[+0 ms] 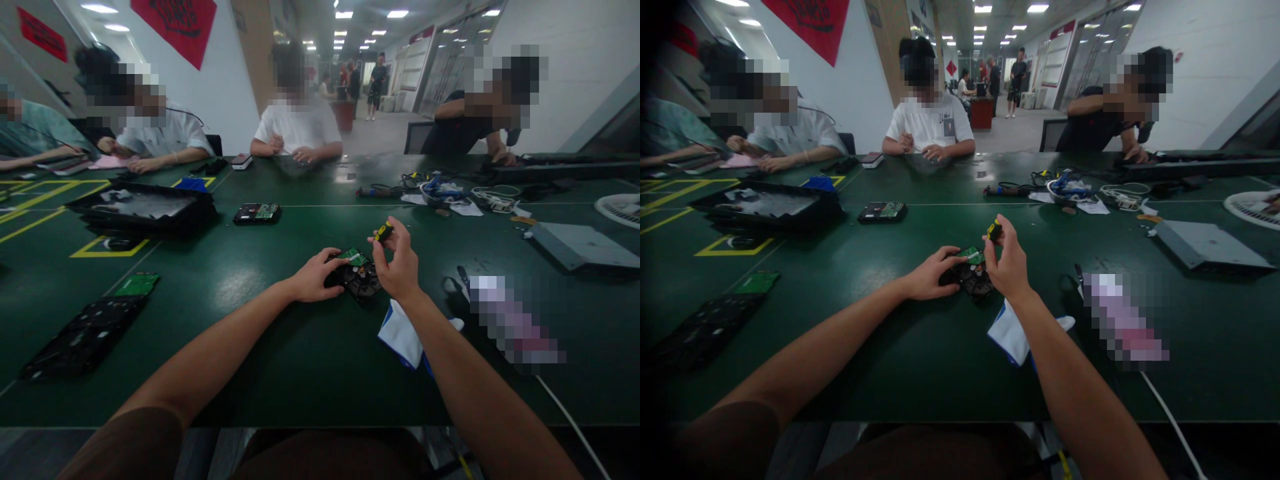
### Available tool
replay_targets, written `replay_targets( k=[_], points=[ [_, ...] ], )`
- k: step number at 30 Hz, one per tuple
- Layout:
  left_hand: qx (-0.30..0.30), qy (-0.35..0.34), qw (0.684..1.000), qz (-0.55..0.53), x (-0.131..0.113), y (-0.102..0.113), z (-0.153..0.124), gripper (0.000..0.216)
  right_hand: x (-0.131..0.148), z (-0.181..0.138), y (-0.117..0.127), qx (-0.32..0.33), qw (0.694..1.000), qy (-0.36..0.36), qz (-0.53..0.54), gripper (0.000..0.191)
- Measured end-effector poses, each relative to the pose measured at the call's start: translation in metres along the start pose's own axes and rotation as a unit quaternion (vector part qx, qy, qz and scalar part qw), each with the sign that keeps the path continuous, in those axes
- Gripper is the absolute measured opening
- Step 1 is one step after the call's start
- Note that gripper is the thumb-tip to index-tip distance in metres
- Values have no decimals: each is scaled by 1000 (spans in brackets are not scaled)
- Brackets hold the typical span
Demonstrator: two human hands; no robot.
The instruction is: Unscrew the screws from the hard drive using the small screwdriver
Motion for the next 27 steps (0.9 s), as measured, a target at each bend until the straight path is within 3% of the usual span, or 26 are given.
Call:
replay_targets(
  k=[10,16,22,27],
  points=[
    [-40,5,999,12,3,1,2,78,4,1,3,-25,999,22,-38,58],
    [-47,13,994,95,-3,2,2,79,6,10,10,-46,997,23,-53,48],
    [-93,51,981,160,-16,3,10,74,14,21,6,-21,996,27,-83,37],
    [-86,58,988,114,-4,2,13,65,16,32,-3,10,997,32,-76,35]
  ],
)
Point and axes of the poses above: each hand's wrist, its own z-axis towards the middle knuckle, its own y-axis out of the back of the hand, x = y × z, the point moved 9 cm from there along z, towards the middle knuckle, and after that the axes turned 1 degree about x, right-handed, at the moved point
